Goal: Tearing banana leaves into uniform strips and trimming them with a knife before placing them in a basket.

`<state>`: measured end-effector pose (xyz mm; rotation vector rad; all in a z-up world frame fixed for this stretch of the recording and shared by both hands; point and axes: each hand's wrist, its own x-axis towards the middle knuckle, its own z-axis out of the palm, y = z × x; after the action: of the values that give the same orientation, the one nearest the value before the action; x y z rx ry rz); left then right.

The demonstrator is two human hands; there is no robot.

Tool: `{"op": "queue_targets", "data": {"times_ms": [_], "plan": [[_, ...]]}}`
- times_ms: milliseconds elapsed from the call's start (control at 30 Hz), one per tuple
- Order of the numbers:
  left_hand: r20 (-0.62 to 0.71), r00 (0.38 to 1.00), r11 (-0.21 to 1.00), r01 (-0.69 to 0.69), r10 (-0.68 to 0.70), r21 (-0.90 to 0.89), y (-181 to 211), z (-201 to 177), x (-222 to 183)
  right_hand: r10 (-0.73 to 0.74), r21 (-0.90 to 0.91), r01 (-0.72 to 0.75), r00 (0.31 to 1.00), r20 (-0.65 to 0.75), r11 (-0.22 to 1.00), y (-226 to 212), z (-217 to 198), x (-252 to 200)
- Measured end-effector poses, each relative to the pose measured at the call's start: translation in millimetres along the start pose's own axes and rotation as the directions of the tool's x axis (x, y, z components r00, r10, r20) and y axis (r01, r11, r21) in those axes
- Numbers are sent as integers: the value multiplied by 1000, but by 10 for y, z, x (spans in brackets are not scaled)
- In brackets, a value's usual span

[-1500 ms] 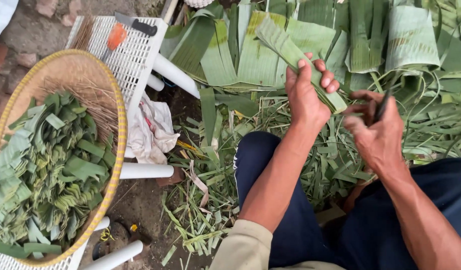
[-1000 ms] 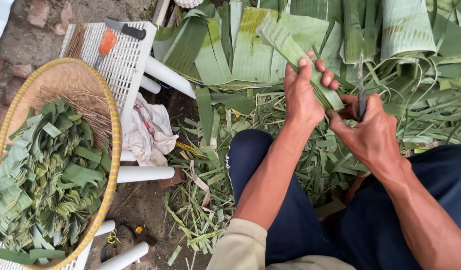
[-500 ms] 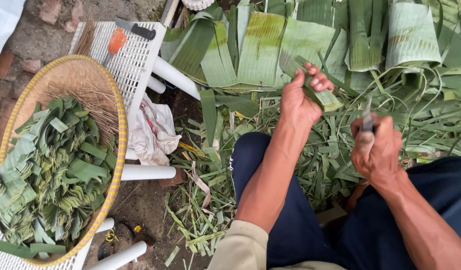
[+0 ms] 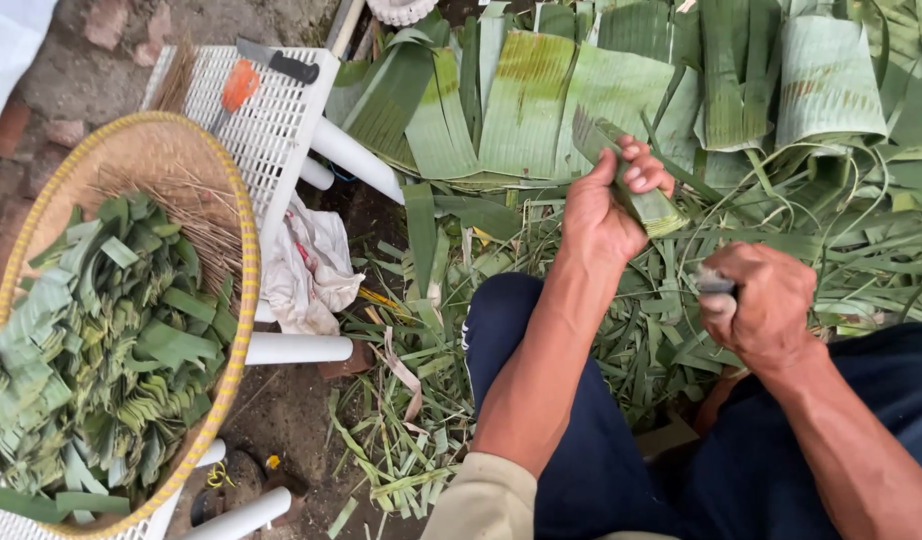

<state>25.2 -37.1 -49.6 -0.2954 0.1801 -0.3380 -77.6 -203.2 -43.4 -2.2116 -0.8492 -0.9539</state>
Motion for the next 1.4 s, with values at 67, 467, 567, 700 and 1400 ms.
{"op": "queue_targets", "data": {"times_ms": [67,467,567,700,1400], "plan": [[-9,1000,1000,12,-12,-22,30,16,-24,173,-160,-140,962,212,977,-24,12,-3],[-7,1000,999,-26,26,42,23,19,-29,292,-244,-212,884,364,946,41,66,-48],[-49,994,982,-83,92,169,24,72,-123,379,223,-392,920,98,893,-102,-69,-9],[126,986,934,-149,113,326,-44,56,-274,639,442,-668,731,239,599,-299,-160,345],[-145,973,146,172,-181,974,252,1,-710,739,523,-815,510,440,252,-199,-317,44]]}}
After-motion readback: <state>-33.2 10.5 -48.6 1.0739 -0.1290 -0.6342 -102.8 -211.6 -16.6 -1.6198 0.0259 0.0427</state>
